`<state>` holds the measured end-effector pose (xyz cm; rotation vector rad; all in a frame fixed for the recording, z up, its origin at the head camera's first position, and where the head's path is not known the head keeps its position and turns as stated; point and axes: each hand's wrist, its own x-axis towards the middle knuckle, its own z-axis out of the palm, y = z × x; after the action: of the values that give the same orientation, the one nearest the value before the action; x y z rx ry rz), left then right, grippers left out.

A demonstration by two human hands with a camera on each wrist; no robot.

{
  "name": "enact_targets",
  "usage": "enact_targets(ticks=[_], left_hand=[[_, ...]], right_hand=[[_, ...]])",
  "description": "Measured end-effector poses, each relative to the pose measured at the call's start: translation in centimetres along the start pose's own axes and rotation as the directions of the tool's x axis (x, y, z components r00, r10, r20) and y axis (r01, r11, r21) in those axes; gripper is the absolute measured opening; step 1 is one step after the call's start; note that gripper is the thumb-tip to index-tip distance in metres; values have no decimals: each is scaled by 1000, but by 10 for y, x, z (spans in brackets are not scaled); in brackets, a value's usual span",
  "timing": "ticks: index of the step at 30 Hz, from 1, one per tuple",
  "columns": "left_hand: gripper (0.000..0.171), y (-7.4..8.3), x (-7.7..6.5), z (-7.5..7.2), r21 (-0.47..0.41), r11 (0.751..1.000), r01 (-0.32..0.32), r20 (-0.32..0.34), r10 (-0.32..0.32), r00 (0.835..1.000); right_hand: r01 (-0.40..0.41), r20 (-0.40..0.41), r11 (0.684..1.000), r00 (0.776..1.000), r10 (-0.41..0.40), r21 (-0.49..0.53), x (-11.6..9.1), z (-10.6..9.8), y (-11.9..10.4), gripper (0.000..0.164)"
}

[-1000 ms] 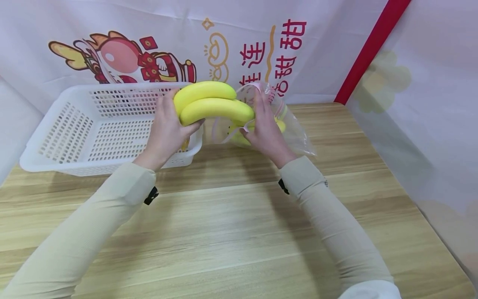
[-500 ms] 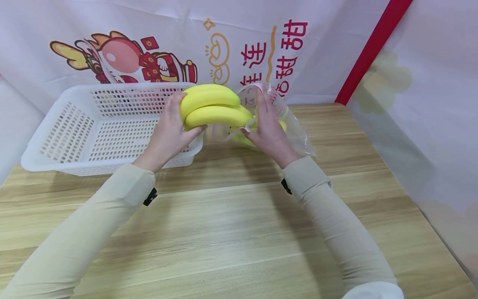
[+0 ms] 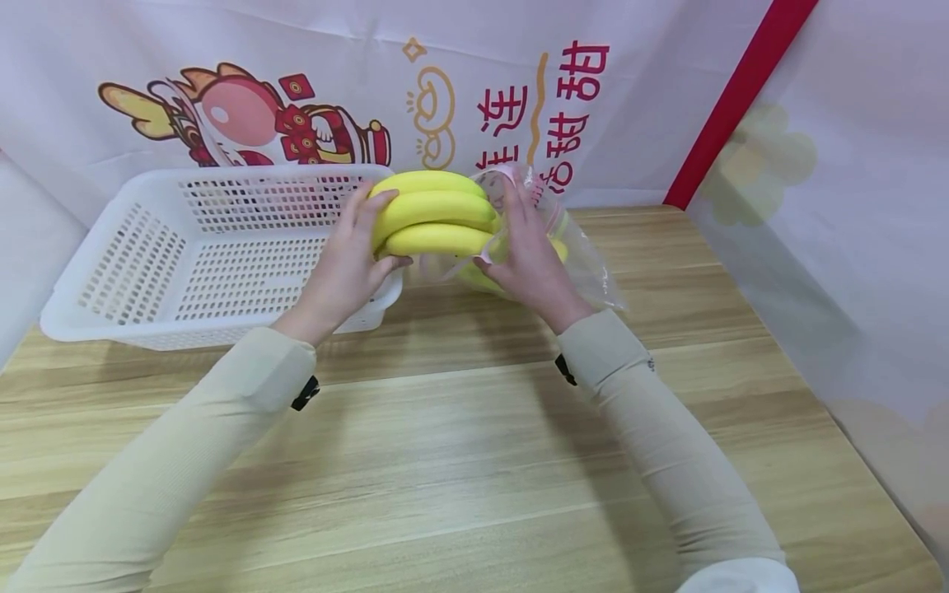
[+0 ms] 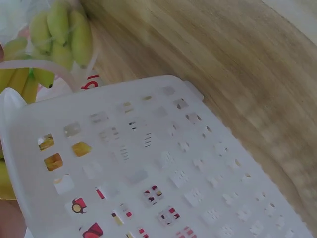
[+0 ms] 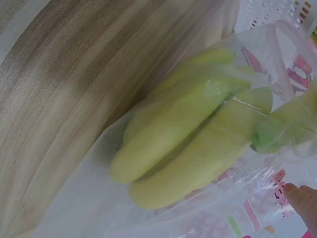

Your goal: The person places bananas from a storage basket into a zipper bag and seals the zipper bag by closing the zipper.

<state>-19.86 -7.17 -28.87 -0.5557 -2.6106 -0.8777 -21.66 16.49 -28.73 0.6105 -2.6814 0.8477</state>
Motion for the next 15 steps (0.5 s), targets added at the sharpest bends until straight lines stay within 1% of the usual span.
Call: enact_targets(ticks=[2, 4, 7, 11, 13, 15], left_hand=[[71, 1, 0, 0, -12, 1000, -8, -1, 8, 1000], [72, 2, 0, 0, -25, 1000, 3, 6, -2, 1000], [78, 4, 1, -1, -37, 999, 23, 18, -23, 1000], [89, 4, 2, -3, -62, 996, 67, 31, -65, 997], [92, 5, 3, -3, -67, 995, 78, 29, -76, 997], [91, 5, 3, -4, -60, 995, 79, 23, -77, 997]], right_hand=[[0, 6, 1000, 1000, 0, 1, 0, 0, 0, 104], [2, 8, 1000, 1000, -2, 4, 0, 0, -1, 105], [18, 5, 1000, 1000, -18, 14, 1, 0, -2, 105], [78, -18, 997, 997, -78, 19, 1, 1, -1, 105], [130, -37, 991, 991, -128, 35, 2, 1, 0, 104], [144, -43, 988, 989, -141, 50, 2, 3, 1, 103]])
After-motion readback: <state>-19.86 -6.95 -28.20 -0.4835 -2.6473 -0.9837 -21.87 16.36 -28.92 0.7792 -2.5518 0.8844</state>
